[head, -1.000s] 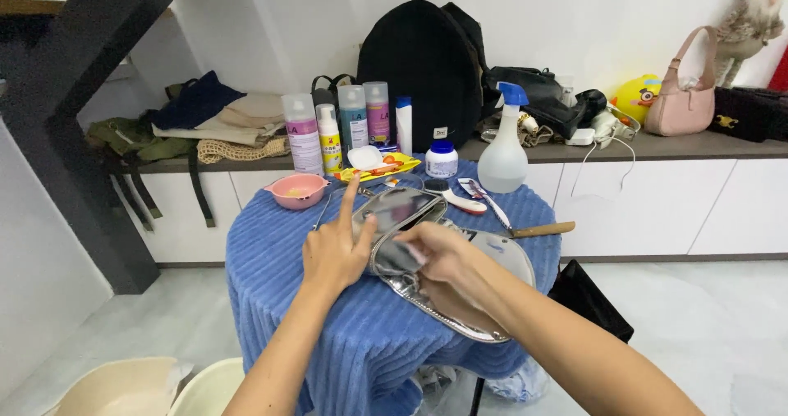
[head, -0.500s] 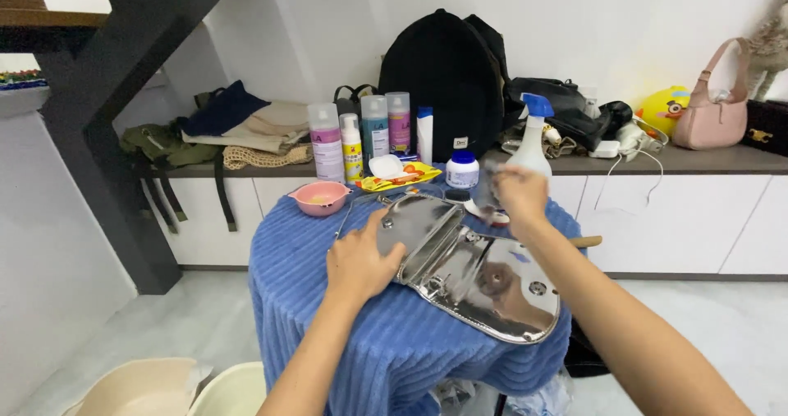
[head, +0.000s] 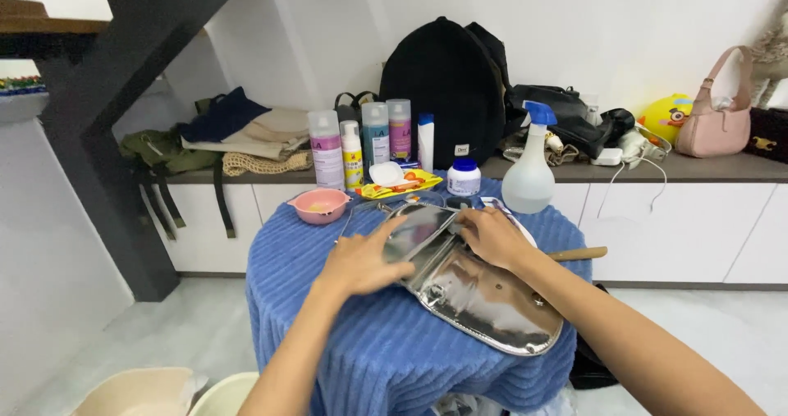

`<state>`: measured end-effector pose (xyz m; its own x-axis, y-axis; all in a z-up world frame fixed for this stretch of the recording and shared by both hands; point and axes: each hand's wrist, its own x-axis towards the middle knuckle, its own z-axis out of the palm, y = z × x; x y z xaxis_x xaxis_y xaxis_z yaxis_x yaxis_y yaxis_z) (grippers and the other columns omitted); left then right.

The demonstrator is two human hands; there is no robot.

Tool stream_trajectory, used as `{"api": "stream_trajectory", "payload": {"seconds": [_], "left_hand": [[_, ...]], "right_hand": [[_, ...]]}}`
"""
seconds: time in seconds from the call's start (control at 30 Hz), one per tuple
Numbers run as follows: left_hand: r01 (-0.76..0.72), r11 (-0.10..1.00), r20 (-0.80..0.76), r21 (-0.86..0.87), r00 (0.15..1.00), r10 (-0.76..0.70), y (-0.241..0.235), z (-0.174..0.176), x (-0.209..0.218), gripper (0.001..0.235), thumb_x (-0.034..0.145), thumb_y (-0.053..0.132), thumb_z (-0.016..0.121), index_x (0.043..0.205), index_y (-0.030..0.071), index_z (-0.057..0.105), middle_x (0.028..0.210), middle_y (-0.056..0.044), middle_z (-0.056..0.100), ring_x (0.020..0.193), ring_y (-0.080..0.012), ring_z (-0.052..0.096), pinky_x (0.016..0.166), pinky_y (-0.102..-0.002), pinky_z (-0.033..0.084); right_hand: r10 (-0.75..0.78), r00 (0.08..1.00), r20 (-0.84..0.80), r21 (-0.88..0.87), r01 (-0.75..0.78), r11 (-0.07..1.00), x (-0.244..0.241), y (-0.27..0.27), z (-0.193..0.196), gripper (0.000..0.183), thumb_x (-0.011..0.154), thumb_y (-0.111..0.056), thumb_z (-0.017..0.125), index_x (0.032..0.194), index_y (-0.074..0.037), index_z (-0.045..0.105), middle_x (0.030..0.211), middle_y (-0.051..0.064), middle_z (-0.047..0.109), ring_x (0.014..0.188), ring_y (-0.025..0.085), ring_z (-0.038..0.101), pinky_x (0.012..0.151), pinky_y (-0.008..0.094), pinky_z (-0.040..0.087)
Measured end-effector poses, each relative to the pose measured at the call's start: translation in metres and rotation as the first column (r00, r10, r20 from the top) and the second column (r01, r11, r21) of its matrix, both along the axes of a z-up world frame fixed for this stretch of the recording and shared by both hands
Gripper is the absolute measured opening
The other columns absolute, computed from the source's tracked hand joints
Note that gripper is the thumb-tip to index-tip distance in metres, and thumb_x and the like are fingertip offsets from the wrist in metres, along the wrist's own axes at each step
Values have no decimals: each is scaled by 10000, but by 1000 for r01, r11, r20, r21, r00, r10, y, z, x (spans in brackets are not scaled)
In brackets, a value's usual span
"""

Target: Cleaning a silver metallic bag using a cloth and cleaning solution.

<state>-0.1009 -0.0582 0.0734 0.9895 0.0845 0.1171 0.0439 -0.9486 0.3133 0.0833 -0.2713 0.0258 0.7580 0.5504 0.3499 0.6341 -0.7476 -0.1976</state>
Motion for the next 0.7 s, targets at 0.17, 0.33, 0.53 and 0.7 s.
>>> {"api": "stream_trajectory", "payload": {"seconds": [0.17, 0.33, 0.53, 0.7], "left_hand": [[-43, 996, -57, -77, 998, 39, 20, -7, 21, 753, 828, 774, 325, 1503, 456, 429, 1360, -244, 634, 1323, -448, 560, 1167, -506, 397], [-42, 952, -62, -303, 998, 25, 21, 27, -4, 705, 822, 533, 354, 1503, 393, 469, 1469, -186, 580, 1360, -444, 518, 1169, -481, 387], [-128, 640, -76, -757, 991, 109, 78, -31, 57, 865, 727, 637, 629, 1436, 143, 598, 1450, -245, 543, 1290, -396, 568, 908, -480, 614], [-140, 542, -92, -829, 989, 115, 67, -13, 30, 910, 721, 589, 648, 1429, 22, 574, 1475, -263, 489, 1280, -420, 566, 953, -491, 591]], "right_hand": [[102, 929, -354, 570, 128, 812, 10, -2, 3, 247, 899, -118, 666, 1124, -62, 753, 939, 192, 787, 773, 304, 754, 699, 411, 610], [-87, 933, -350, 777, 341, 529, 36, -2, 15, 217, 909, -154, 699, 1120, -149, 751, 846, 118, 768, 752, 244, 742, 633, 369, 588], [-138, 967, -214, 668, 248, 702, 23, 52, 12, 209, 886, -246, 682, 1061, -167, 764, 876, 50, 793, 895, 259, 760, 787, 397, 598], [-189, 979, -72, 563, 197, 803, 20, 75, 7, 291, 967, -277, 595, 1096, -46, 716, 926, 164, 786, 998, 413, 729, 872, 524, 582]]}}
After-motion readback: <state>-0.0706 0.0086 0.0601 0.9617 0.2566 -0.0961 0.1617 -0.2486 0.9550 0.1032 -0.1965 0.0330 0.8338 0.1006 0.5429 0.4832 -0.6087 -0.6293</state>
